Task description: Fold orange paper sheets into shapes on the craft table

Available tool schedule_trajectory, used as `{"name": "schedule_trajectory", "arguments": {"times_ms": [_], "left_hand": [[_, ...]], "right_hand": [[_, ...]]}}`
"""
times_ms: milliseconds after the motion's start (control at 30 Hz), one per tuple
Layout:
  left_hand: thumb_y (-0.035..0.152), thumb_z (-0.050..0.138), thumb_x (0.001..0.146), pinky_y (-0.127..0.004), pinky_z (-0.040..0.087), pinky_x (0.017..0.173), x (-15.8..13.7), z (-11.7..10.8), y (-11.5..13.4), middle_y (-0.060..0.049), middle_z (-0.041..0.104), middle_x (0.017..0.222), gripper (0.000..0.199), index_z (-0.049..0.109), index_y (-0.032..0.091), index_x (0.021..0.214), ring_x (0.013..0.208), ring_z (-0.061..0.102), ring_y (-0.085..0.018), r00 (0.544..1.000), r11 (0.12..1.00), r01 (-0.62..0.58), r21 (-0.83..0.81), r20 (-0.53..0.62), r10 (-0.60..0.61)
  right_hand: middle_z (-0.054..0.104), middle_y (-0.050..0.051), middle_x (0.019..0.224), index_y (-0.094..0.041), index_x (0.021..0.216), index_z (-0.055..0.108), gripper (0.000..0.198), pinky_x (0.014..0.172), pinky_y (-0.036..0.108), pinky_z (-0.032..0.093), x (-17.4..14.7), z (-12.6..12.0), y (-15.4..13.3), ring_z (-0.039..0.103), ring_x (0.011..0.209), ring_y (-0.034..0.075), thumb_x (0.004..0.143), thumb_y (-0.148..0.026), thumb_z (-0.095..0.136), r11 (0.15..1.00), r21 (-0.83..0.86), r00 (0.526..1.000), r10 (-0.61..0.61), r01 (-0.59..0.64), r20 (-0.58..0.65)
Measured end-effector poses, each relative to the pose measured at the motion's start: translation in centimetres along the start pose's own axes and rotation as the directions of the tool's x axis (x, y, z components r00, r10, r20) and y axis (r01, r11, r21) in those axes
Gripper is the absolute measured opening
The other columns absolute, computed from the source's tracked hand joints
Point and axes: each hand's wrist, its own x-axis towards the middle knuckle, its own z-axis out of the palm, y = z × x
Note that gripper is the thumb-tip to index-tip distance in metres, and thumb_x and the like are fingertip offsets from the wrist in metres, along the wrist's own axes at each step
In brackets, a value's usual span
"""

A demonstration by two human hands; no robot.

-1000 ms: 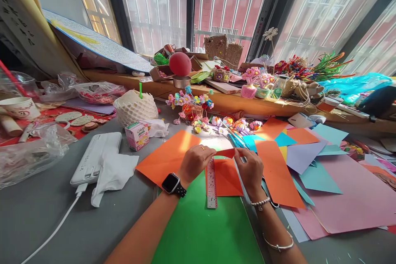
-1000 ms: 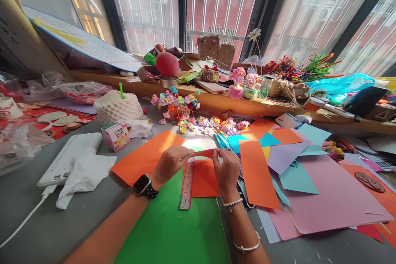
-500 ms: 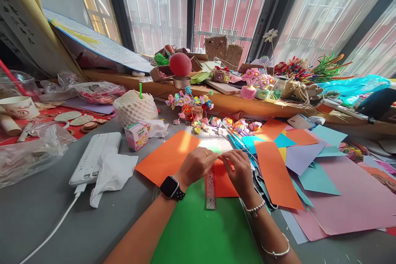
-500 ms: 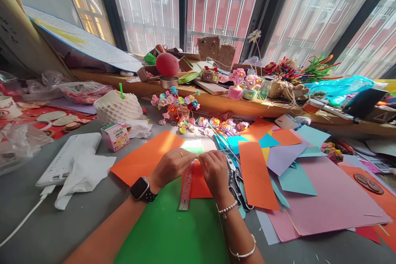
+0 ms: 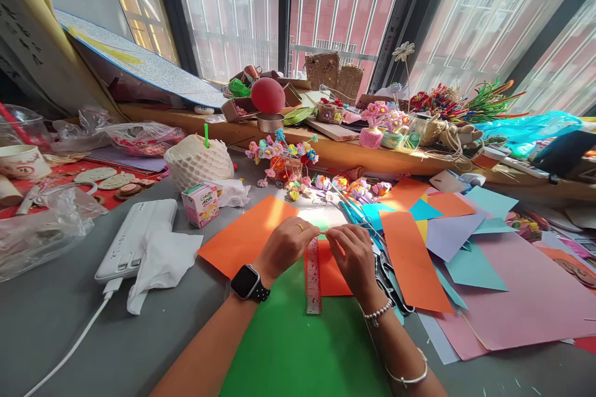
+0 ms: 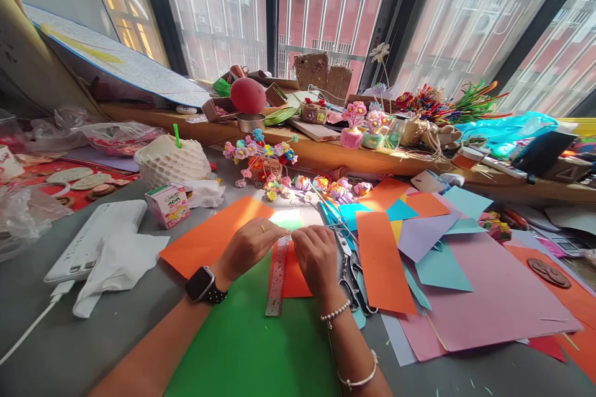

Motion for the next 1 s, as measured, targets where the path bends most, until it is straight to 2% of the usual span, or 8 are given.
{"name": "schedule_trajectory", "arguments": {"times_ms": [100,267,333,433,567,767,867,1000], "left_hand": [[0.010,0.043,0.081,-0.029,0.046,0.062,-0.1,0.0,-0.2,-0.004,0.062,0.067,0.018,0.061,0.014,0.082,0.068,0.056,-0.017,0.999,0.998,0.017,0.056,-0.031,-0.015],[0.012,0.045,0.080,-0.029,0.046,0.062,-0.2,-0.1,-0.6,-0.004,0.063,0.069,0.015,0.060,0.014,0.083,0.068,0.056,-0.017,0.997,0.997,0.046,0.068,-0.067,-0.041],[0.014,0.047,0.080,-0.029,0.046,0.063,-0.2,-0.1,-0.5,-0.004,0.063,0.070,0.014,0.060,0.014,0.082,0.068,0.056,-0.017,0.999,0.998,0.028,0.058,-0.046,-0.025],[0.014,0.047,0.079,-0.029,0.045,0.063,-0.1,0.0,-0.1,-0.003,0.063,0.070,0.014,0.060,0.015,0.084,0.069,0.056,-0.017,1.000,0.999,-0.020,0.027,0.011,0.020],[0.014,0.045,0.079,-0.029,0.046,0.063,-0.1,0.0,-0.1,-0.004,0.064,0.071,0.016,0.060,0.015,0.084,0.069,0.057,-0.017,1.000,1.000,-0.018,0.022,0.019,0.017],[0.016,0.045,0.081,-0.034,0.047,0.075,-0.4,-0.3,-1.2,-0.007,0.065,0.081,0.018,0.059,0.014,0.090,0.080,0.058,-0.018,0.946,0.975,0.218,0.051,-0.257,-0.198],[0.021,0.049,0.080,-0.032,0.047,0.074,-0.3,-0.1,-1.0,-0.006,0.065,0.086,0.020,0.057,0.014,0.098,0.083,0.058,-0.017,0.976,0.991,0.129,-0.037,-0.169,-0.134],[0.014,0.047,0.080,-0.027,0.048,0.064,-0.2,0.2,-0.3,-0.004,0.065,0.076,0.015,0.060,0.016,0.087,0.072,0.059,-0.015,0.996,0.993,0.082,-0.085,-0.013,-0.083]], "right_hand": [[0.065,0.003,0.075,-0.019,0.078,0.059,0.015,0.070,0.031,0.036,-0.3,0.1,1.4,0.054,0.073,0.018,0.082,-0.021,0.045,0.985,-0.075,0.985,0.152,-0.158,-0.081],[0.063,0.007,0.069,-0.016,0.075,0.060,0.022,0.061,0.031,0.038,-0.4,-0.4,3.7,0.053,0.067,0.020,0.082,-0.027,0.042,0.912,-0.125,0.905,0.356,-0.390,-0.232],[0.063,0.008,0.075,-0.016,0.080,0.060,0.019,0.067,0.032,0.039,-0.1,-0.6,3.2,0.053,0.073,0.021,0.082,-0.028,0.044,0.938,-0.076,0.923,0.316,-0.339,-0.218],[0.063,0.006,0.089,-0.017,0.094,0.057,0.019,0.077,0.032,0.038,0.3,-0.4,1.5,0.051,0.087,0.020,0.080,-0.027,0.050,0.994,0.029,0.994,0.110,-0.109,-0.018],[0.064,0.002,0.077,-0.020,0.078,0.058,0.013,0.071,0.031,0.037,0.4,-0.1,0.2,0.053,0.077,0.018,0.082,-0.017,0.046,0.997,0.043,0.998,0.059,-0.060,0.033],[0.064,0.003,0.077,-0.019,0.079,0.058,0.013,0.071,0.031,0.037,0.3,-0.6,0.8,0.054,0.076,0.018,0.082,-0.017,0.045,0.994,0.016,0.993,0.113,-0.113,-0.021],[0.065,0.003,0.079,-0.020,0.081,0.058,0.015,0.071,0.031,0.037,0.5,-0.6,0.4,0.054,0.078,0.017,0.083,-0.016,0.044,0.998,0.043,0.999,0.041,-0.042,0.016],[0.065,0.003,0.080,-0.020,0.083,0.059,0.016,0.072,0.031,0.037,0.4,-0.2,0.2,0.055,0.079,0.018,0.083,-0.017,0.044,1.000,0.021,1.000,0.020,-0.020,0.023]]}}
